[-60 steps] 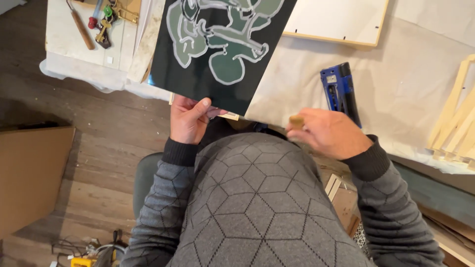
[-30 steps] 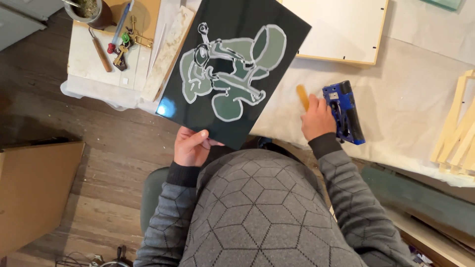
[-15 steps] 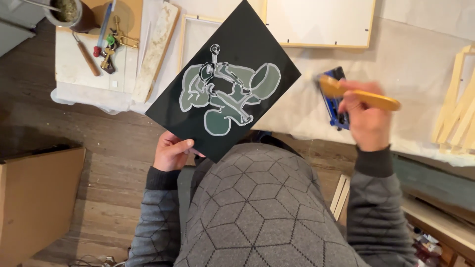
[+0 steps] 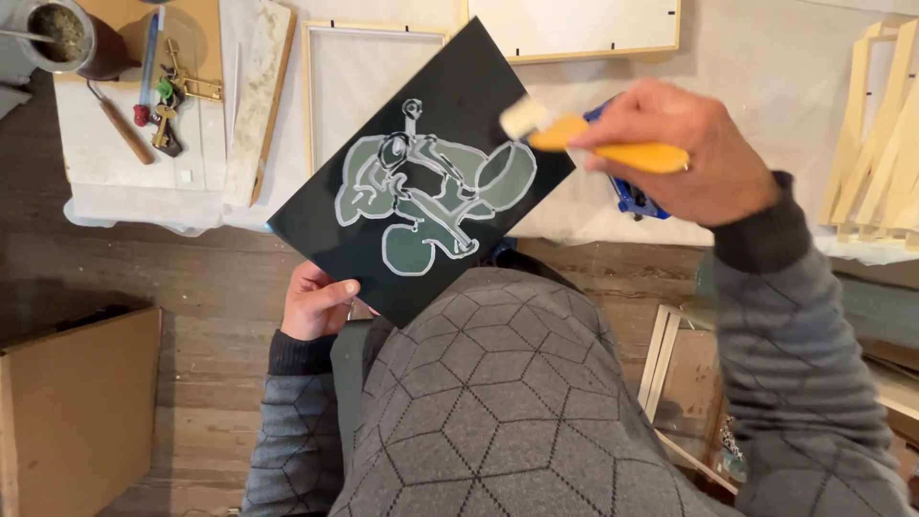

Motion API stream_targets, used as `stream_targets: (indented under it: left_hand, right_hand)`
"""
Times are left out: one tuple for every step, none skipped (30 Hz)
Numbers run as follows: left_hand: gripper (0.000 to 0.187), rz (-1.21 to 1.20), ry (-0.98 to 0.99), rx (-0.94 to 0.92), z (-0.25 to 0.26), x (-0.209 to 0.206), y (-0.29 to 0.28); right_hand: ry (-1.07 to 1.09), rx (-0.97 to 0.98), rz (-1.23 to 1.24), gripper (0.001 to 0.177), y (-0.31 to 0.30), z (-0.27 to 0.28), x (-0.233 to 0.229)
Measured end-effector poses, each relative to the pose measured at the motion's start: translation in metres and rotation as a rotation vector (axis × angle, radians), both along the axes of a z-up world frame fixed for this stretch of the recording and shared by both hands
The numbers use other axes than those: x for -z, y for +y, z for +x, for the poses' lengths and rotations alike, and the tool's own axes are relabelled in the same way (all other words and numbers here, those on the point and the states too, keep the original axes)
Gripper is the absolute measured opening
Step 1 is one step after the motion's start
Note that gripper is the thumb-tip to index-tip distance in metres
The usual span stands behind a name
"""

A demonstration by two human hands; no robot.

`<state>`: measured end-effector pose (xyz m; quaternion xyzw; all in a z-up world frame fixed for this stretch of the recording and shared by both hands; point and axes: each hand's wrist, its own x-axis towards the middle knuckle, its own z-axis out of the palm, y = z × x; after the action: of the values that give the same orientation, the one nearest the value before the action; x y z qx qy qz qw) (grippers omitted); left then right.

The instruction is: The person is placing artwork into a wooden frame, cleaning the glass, and securing the back.

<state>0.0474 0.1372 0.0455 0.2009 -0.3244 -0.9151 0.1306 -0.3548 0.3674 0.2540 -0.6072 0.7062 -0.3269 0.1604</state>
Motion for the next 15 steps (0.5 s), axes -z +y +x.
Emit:
stream_targets:
  left_hand:
    - [0.030, 0.006, 0.006, 0.004, -0.001, -0.002, 0.001]
    - [0.030, 0.013, 0.013, 0.008, -0.002, -0.004, 0.002]
    - [0.030, 0.015, 0.014, 0.004, -0.003, -0.004, 0.003]
    - [0.031, 0.015, -0.006, -0.008, -0.004, -0.004, 0.004]
    - [0.033, 0.015, -0.026, -0.020, -0.005, -0.005, 0.005]
    - [0.033, 0.014, -0.023, -0.022, -0.005, -0.002, 0.005]
    - [0.032, 0.023, -0.019, -0.047, -0.004, 0.000, 0.005]
    - [0.031, 0.033, -0.016, -0.070, -0.003, 0.002, 0.004]
    - [0.031, 0.033, -0.015, -0.070, -0.004, 0.001, 0.004]
    - [0.029, 0.050, 0.018, -0.082, -0.004, 0.001, 0.005]
    - [0.026, 0.066, 0.051, -0.095, -0.005, 0.000, 0.005]
    - [0.026, 0.063, 0.053, -0.099, -0.002, 0.008, 0.004]
    - [0.026, 0.062, 0.053, -0.115, 0.001, 0.017, 0.003]
    - [0.027, 0.064, 0.048, -0.130, 0.006, 0.025, 0.004]
    - [0.027, 0.064, 0.046, -0.132, 0.002, 0.017, 0.005]
  right_hand:
    - [-0.005, -0.007, 0.104, 0.022, 0.006, 0.001, 0.002]
    - [-0.009, -0.014, 0.209, 0.021, 0.013, 0.002, 0.003]
    - [-0.008, -0.017, 0.210, 0.021, 0.022, 0.002, 0.010]
    - [-0.059, -0.074, 0.299, 0.021, 0.031, 0.002, 0.017]
    - [-0.110, -0.131, 0.388, 0.022, 0.040, 0.002, 0.023]
    - [-0.108, -0.132, 0.387, 0.022, 0.040, 0.006, 0.022]
    - [-0.132, -0.139, 0.593, 0.022, 0.040, 0.010, 0.020]
    - [-0.155, -0.138, 0.799, 0.022, 0.041, 0.015, 0.019]
    - [-0.154, -0.137, 0.799, 0.022, 0.045, 0.015, 0.028]
    - [-0.116, -0.102, 0.883, 0.020, 0.049, 0.014, 0.037]
    - [-0.076, -0.066, 0.967, 0.020, 0.054, 0.014, 0.046]
    - [-0.072, -0.069, 0.964, 0.020, 0.053, 0.011, 0.057]
    - [-0.049, 0.027, 0.981, 0.027, 0.051, 0.008, 0.068]
    - [-0.030, 0.124, 1.000, 0.036, 0.051, 0.008, 0.079]
    - [-0.030, 0.121, 1.000, 0.036, 0.052, 0.005, 0.094]
